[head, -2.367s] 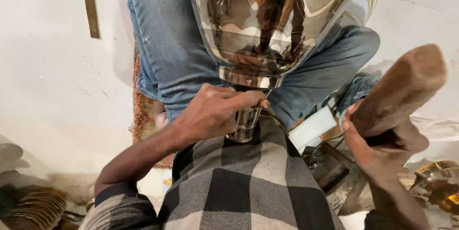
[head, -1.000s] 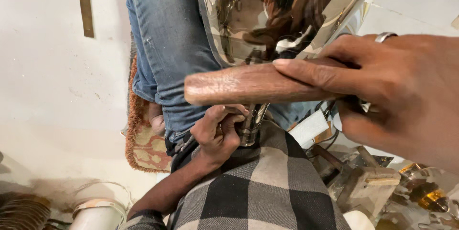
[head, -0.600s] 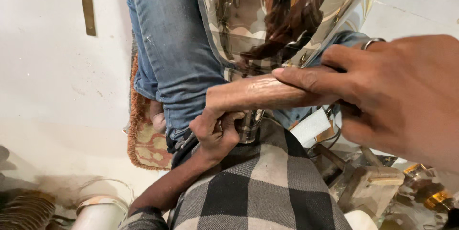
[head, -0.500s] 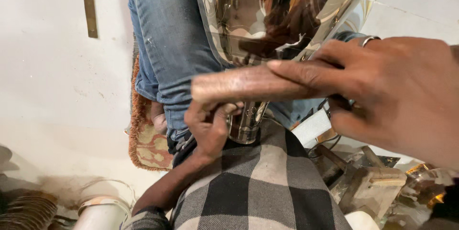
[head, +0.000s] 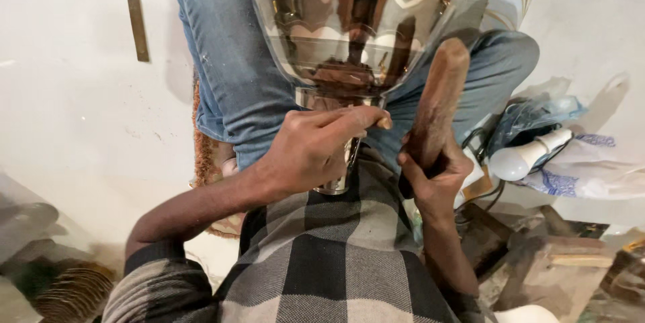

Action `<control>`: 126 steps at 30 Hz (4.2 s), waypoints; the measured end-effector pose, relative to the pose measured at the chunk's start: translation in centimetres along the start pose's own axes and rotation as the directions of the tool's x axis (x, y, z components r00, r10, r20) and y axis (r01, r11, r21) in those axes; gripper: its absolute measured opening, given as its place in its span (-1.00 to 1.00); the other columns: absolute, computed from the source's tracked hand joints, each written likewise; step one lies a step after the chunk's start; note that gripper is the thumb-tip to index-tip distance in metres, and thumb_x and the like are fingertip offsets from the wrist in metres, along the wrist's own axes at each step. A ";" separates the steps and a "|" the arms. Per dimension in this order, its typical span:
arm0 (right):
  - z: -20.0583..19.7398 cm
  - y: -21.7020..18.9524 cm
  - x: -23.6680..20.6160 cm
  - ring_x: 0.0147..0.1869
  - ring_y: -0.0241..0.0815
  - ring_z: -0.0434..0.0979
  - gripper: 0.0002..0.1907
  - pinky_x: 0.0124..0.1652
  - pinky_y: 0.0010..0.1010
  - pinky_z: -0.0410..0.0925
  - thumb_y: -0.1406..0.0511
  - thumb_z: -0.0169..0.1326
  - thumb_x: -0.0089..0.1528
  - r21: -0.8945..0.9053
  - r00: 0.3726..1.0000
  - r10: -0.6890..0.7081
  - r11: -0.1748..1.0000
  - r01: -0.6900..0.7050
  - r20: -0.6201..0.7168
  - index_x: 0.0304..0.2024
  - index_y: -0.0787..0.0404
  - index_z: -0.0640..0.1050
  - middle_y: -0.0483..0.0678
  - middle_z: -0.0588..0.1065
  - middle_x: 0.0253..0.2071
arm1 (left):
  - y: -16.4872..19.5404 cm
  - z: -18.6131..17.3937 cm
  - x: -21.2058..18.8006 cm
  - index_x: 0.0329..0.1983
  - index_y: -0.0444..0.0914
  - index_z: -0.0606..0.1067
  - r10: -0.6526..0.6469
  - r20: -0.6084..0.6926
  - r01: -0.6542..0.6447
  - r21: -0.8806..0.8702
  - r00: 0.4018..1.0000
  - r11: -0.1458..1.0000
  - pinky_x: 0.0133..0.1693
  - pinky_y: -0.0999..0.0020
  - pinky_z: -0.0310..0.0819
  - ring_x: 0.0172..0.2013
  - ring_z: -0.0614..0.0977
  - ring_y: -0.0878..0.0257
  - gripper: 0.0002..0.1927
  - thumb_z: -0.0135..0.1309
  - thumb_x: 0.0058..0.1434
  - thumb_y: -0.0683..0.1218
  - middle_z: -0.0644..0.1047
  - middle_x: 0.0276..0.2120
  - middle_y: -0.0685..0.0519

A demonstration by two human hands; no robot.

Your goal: The person sits cross-legged on the floor and repeatedly hammers a small metal piece held against the base of a large decorative metal vase. The person uses a wooden mallet to strike the metal piece while holding it in place with the other hand.

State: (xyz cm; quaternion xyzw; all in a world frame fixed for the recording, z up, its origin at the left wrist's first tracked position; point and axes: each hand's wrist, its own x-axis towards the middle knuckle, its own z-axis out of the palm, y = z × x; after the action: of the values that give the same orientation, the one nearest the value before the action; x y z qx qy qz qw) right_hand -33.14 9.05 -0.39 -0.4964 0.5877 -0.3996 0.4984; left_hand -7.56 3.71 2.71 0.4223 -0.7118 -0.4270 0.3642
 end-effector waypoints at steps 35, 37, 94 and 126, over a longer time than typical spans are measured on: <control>-6.0 4.3 -6.1 0.08 -0.18 0.57 -0.22 0.12 -0.45 0.41 0.58 0.11 0.05 -0.016 0.997 -0.045 0.999 0.044 -0.058 0.38 0.37 0.41 0.12 0.54 0.09 | 2.8 2.0 6.6 0.21 -0.22 0.51 -0.178 0.604 -0.184 0.488 0.776 0.853 -0.77 0.41 0.25 -0.76 0.43 0.38 -0.51 0.02 0.18 -0.32 0.60 -0.62 0.01; -5.7 4.6 -6.5 0.08 -0.21 0.59 -0.28 0.10 -0.48 0.45 0.55 0.14 0.15 0.103 0.988 0.087 0.992 -0.074 -0.126 0.41 0.39 0.37 0.08 0.56 0.06 | 2.8 1.9 6.8 0.19 -0.21 0.54 -0.121 0.583 -0.178 0.429 0.803 0.886 -0.79 0.40 0.25 -0.78 0.42 0.36 -0.43 0.03 0.07 -0.37 0.62 -0.56 0.00; -3.9 2.3 -6.7 -0.16 -0.17 0.56 -0.63 -0.09 -0.46 0.41 0.52 0.15 0.13 -0.424 0.919 -0.367 0.862 0.279 -0.141 0.02 0.45 0.54 0.10 0.54 -0.16 | -1.9 -1.9 2.8 0.21 -0.14 0.53 0.195 0.511 -0.365 0.257 0.837 0.895 -0.75 0.49 0.17 -0.73 0.26 0.41 -0.54 -0.06 0.30 -0.35 0.44 -0.60 0.16; -4.8 -9.6 6.2 -0.06 -0.10 0.59 -0.23 -0.13 -0.35 0.45 0.57 0.18 0.05 -0.474 0.813 -0.331 0.682 0.557 0.480 0.34 0.16 0.45 0.17 0.54 0.00 | -4.3 -2.4 -2.5 0.03 -0.17 0.58 0.088 -0.012 -0.088 0.047 0.996 0.995 -0.43 0.36 0.61 -0.42 0.70 0.24 -0.52 0.26 -0.03 -0.24 0.70 -0.28 0.01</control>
State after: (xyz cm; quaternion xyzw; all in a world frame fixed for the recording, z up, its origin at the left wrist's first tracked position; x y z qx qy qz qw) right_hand -36.12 1.06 8.60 -0.8198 0.4409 -0.2084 0.3001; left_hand -3.29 4.06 -0.70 0.4019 -0.7369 -0.3907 0.3778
